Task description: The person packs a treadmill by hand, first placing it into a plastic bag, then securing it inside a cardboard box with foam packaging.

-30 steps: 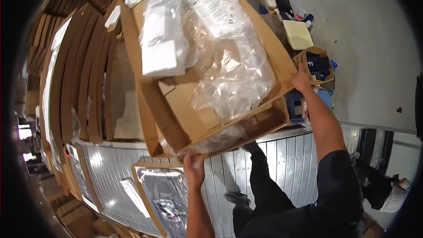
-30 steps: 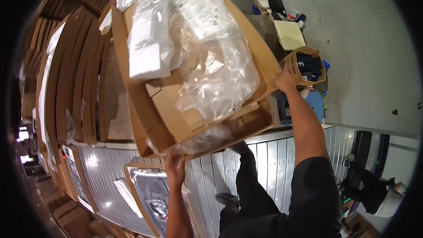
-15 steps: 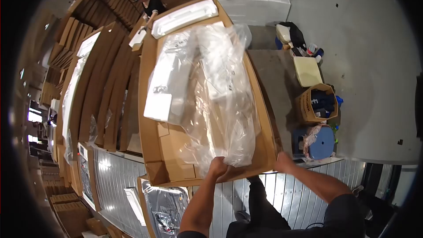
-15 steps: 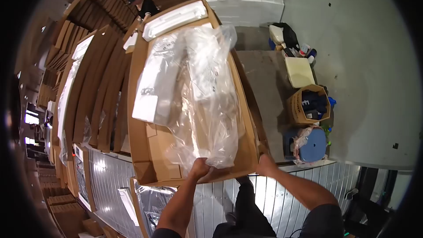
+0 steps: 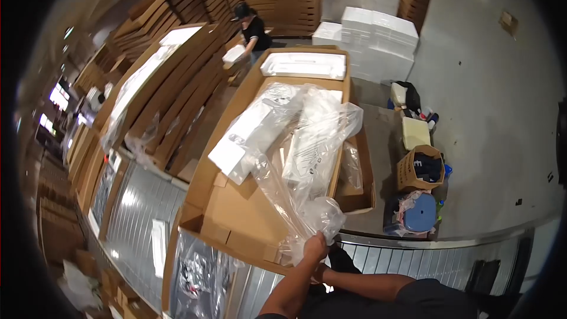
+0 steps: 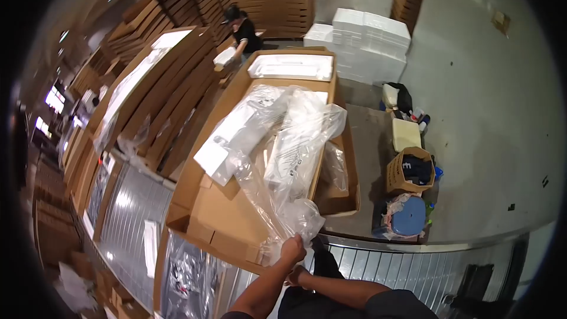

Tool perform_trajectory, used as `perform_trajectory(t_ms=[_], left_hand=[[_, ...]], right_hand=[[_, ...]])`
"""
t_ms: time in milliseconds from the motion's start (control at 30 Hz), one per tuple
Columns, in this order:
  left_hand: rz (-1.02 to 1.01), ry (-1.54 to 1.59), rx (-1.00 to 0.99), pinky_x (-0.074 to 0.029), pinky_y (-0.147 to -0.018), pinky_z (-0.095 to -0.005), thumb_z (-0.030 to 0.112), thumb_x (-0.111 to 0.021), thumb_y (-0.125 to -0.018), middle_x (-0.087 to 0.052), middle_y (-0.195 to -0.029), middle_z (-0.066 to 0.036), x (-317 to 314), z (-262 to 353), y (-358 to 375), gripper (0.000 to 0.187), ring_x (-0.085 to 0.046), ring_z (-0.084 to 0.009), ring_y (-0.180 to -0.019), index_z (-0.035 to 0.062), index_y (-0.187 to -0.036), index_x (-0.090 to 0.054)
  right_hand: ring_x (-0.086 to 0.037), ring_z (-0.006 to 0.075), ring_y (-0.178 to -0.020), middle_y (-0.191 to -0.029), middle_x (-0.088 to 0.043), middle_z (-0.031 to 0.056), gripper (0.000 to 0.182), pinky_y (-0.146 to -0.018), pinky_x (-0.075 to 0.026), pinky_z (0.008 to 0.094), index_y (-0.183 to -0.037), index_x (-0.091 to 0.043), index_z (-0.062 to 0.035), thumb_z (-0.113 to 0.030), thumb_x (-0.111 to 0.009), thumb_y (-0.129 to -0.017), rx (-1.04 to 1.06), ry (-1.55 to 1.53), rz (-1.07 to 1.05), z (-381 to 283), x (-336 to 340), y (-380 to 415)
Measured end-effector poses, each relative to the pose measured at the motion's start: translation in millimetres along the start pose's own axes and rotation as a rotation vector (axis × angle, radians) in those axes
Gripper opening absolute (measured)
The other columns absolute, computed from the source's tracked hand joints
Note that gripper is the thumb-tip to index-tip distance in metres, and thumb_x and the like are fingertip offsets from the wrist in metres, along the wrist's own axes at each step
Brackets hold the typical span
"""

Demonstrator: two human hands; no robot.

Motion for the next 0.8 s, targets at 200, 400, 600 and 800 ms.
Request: perform_trajectory(t_ms=[200,400,600,800], left_hand=[[0.011,0.020,0.175,-0.049,-0.066,-0.0493,0.018,-0.055,-0.075,-0.062,-0.079,-0.024,-81,-72,184,0.026,-0.062,-0.0412,-0.075,0.0014,-0.094,-0.048],[0.100,0.188,0.406,-0.047,-0.063,-0.0506,0.016,-0.045,-0.083,-0.061,-0.075,-0.021,-175,13,373,0.014,-0.061,-0.0404,-0.074,0.0063,-0.093,-0.046],[0.042,0.294,0.619,-0.050,-0.068,-0.0475,0.020,-0.044,-0.084,-0.063,-0.079,-0.021,-199,117,457,0.018,-0.063,-0.0384,-0.076,0.0045,-0.089,-0.052],[0.162,0.487,0.852,-0.049,-0.069,-0.0490,0.019,-0.045,-0.084,-0.064,-0.079,-0.020,-275,196,523,0.019,-0.063,-0.0393,-0.078,0.0035,-0.087,-0.056]], right_hand=[[-0.056,0.0150,-0.096,-0.115,-0.058,0.0069,0.065,-0.084,-0.045,0.0310,-0.132,-0.037,0.0001,-0.016,-0.071,-0.079,-0.589,-1.384,0.040,69,38,111],[-0.058,0.0273,-0.093,-0.107,-0.059,0.0107,0.048,-0.082,-0.049,0.0424,-0.119,-0.050,-0.0089,-0.044,-0.055,-0.087,-0.698,-1.554,0.328,215,148,125],[-0.060,0.0279,-0.093,-0.104,-0.059,0.0135,0.026,-0.081,-0.050,0.0423,-0.108,-0.054,-0.0030,-0.018,-0.053,-0.086,-0.754,-1.268,-0.113,252,201,128],[-0.061,0.0282,-0.092,-0.104,-0.060,0.0148,0.029,-0.080,-0.050,0.0404,-0.109,-0.056,-0.0026,-0.016,-0.057,-0.083,-0.670,-0.897,-0.188,206,209,167]])
Point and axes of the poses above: each hand's wrist, its own y-axis away from the middle knuckle, its own x-axis out of the back of the hand, z = x × y, the point moved 6 cm from there along -y, towards the middle knuckle
